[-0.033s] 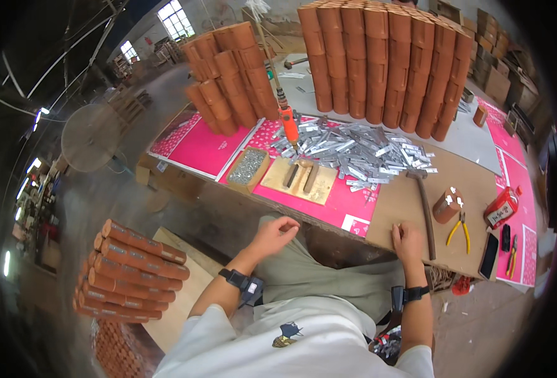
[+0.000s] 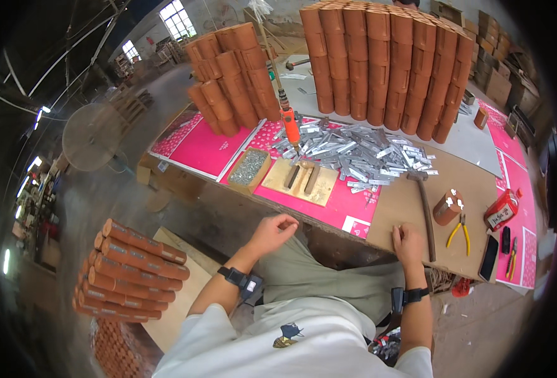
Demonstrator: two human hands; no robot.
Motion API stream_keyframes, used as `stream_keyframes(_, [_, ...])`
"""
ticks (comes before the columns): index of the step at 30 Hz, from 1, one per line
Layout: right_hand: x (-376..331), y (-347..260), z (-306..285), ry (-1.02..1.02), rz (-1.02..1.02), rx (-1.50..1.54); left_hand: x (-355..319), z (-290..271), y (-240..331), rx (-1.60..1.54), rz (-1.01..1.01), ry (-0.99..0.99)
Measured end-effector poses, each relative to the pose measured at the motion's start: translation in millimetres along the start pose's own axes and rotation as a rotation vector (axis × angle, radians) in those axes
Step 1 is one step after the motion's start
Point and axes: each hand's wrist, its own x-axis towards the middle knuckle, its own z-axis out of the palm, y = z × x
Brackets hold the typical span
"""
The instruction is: The recorder picks up cylindrical clay or wood components, stacks them, and then uses a power screwdriver to attach metal brackets to the components on a workbench.
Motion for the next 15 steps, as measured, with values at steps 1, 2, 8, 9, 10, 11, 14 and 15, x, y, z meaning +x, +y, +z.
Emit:
stream_keyframes(1, [-1, 1, 0, 0.003, -0.009, 0.004, 6, -8, 2, -0.025, 0.009, 0.040])
stream_keyframes(2, [-1, 2, 1, 0.007, -0.014, 0.008, 11, -14, -2, -0.023, 0.010, 0.049])
stream_keyframes(8, [-1, 2, 0, -0.032, 0.018, -0.025, 62, -67, -26, -0.198, -0.038, 0.274])
stream_keyframes(9, [-1, 3, 1, -0.050, 0.042, -0.031, 73, -80, -27, -0.178, -0.033, 0.328])
stream_keyframes(10, [-1, 3, 2, -0.049, 0.034, -0.031, 84, -94, -29, -0.159, -0.029, 0.382])
stream_keyframes(11, [-1, 1, 3, -0.033, 0.018, -0.048, 96, -110, -30, -0.172, -0.040, 0.404])
stream_keyframes(14, [-4, 2, 5, -0.009, -0.011, -0.053, 128, -150, -50, -0.162, 0.004, 0.523])
stream_keyframes(15, [-3, 2, 6, 0.001, -0.013, -0.040, 139, -161, -56, -0.135, 0.062, 0.610])
